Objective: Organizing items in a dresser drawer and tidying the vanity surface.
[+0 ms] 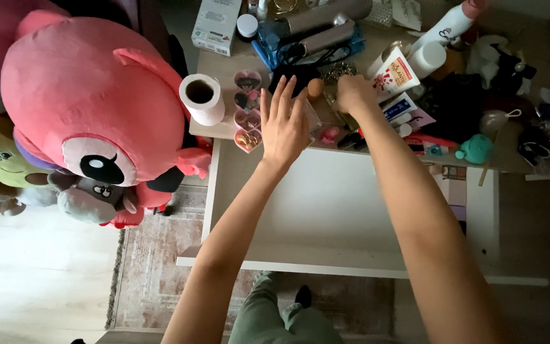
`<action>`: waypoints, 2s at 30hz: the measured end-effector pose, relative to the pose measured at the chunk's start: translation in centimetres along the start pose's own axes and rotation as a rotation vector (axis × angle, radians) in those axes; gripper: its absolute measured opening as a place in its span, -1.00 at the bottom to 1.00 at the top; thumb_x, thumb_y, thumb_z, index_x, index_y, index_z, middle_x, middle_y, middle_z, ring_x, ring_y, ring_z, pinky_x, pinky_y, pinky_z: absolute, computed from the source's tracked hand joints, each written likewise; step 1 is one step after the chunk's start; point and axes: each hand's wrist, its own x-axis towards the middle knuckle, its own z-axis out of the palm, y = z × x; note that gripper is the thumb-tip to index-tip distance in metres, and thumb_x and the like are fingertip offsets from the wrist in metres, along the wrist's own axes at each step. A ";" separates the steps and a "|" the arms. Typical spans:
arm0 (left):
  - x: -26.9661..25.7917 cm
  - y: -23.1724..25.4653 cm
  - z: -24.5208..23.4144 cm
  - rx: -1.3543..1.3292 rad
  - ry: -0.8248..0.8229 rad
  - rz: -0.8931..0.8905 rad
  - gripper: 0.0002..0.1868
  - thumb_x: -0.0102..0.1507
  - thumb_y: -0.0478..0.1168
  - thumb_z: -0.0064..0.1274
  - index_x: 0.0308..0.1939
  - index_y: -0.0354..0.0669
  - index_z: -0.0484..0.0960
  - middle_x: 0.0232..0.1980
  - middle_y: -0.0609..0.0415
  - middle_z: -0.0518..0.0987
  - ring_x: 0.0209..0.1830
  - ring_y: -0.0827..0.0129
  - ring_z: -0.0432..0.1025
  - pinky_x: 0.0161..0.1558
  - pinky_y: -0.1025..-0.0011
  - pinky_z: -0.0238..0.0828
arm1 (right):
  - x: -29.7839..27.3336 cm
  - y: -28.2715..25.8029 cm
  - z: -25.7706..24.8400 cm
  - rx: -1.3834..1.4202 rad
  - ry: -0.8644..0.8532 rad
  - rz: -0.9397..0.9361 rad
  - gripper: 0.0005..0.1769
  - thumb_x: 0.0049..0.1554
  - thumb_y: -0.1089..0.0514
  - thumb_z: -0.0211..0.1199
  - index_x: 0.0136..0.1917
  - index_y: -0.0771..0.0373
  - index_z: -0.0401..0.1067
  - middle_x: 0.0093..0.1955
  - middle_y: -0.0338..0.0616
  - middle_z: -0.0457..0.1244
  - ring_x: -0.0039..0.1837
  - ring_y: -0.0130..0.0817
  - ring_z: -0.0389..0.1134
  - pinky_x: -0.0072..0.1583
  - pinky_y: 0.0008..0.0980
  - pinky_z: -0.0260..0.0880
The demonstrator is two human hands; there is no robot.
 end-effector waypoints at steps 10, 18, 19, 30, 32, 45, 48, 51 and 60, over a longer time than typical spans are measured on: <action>-0.1 -0.1 -0.5 -0.002 0.010 0.010 -0.52 0.30 -0.34 0.01 0.33 -0.16 0.50 0.51 -0.09 0.31 0.62 0.07 0.11 0.60 -0.19 -0.11 | 1.2 0.4 0.2 0.101 0.045 -0.104 -0.63 0.01 -0.02 0.55 -0.04 0.27 0.63 -0.06 0.14 0.42 0.06 0.08 0.47 0.12 -0.04 0.47; -0.1 -0.3 -0.8 0.013 -0.004 -0.005 -0.52 0.27 -0.35 0.04 0.31 -0.14 0.52 0.50 -0.07 0.32 0.61 0.09 0.13 0.59 -0.16 -0.09 | 1.0 -0.7 0.1 0.125 0.072 -0.101 -0.52 -0.08 0.03 0.60 0.05 0.26 0.58 0.05 0.15 0.40 0.13 0.11 0.43 0.13 -0.04 0.46; -0.2 -0.4 -0.8 0.015 -0.003 -0.007 -0.52 0.27 -0.35 0.04 0.31 -0.14 0.52 0.50 -0.07 0.32 0.61 0.09 0.13 0.59 -0.16 -0.09 | 1.3 -0.7 0.4 0.124 0.071 -0.104 -0.52 -0.08 0.03 0.60 0.05 0.26 0.58 0.05 0.15 0.40 0.13 0.11 0.43 0.13 -0.04 0.46; -0.6 0.7 -1.0 -0.011 -0.018 0.009 -0.42 0.21 -0.39 0.03 0.36 -0.17 0.48 0.49 -0.08 0.32 0.60 0.07 0.12 0.59 -0.18 -0.11 | -0.8 -0.8 -0.5 0.083 0.064 -0.098 -0.55 -0.05 0.04 0.56 -0.02 0.38 0.55 -0.03 0.22 0.39 0.10 0.15 0.44 0.09 -0.01 0.47; -0.9 0.9 -0.7 -0.001 -0.019 0.014 -0.44 0.21 -0.39 0.03 0.34 -0.17 0.48 0.49 -0.07 0.33 0.60 0.08 0.12 0.60 -0.17 -0.10 | -1.6 -0.7 -0.8 0.108 0.135 -0.130 -0.57 -0.04 0.02 0.55 -0.02 0.35 0.56 -0.04 0.21 0.40 0.08 0.16 0.44 0.09 0.01 0.46; -3.1 5.6 0.3 0.041 0.045 0.091 -0.62 0.25 -0.37 0.09 0.17 -0.19 0.55 0.47 -0.09 0.34 0.61 0.07 0.12 0.59 -0.19 -0.09 | -10.9 1.0 -3.7 0.243 0.799 -0.349 -0.80 0.21 0.17 0.33 0.06 0.30 0.48 0.03 0.03 0.35 0.13 0.11 0.34 0.05 0.03 0.40; -3.7 7.9 -0.9 0.037 0.028 0.097 -0.67 0.26 -0.36 0.09 0.11 -0.18 0.54 0.50 -0.08 0.34 0.62 0.08 0.12 0.59 -0.20 -0.10 | -14.9 1.8 -4.2 0.235 0.949 -0.403 -0.83 0.25 0.21 0.33 0.09 0.28 0.43 0.04 0.03 0.31 0.17 0.10 0.31 0.14 0.00 0.37; -5.4 10.1 -0.8 0.050 0.054 0.095 -0.64 0.30 -0.34 0.08 0.20 -0.17 0.53 0.51 -0.04 0.33 0.63 0.11 0.11 0.61 -0.18 -0.11 | -19.3 2.8 -3.7 0.260 1.171 -0.496 -0.77 0.27 0.31 0.26 0.19 0.33 0.39 0.14 0.04 0.30 0.24 0.05 0.29 0.25 -0.02 0.34; -14.9 17.0 0.5 0.113 0.002 0.075 -0.50 0.29 -0.31 0.05 0.34 -0.11 0.52 0.51 -0.01 0.36 0.62 0.15 0.12 0.60 -0.17 -0.15 | -30.3 8.2 7.5 0.213 1.184 -0.375 -0.71 0.19 0.35 0.23 0.20 0.34 0.38 0.25 0.06 0.28 0.33 0.06 0.27 0.40 0.08 0.22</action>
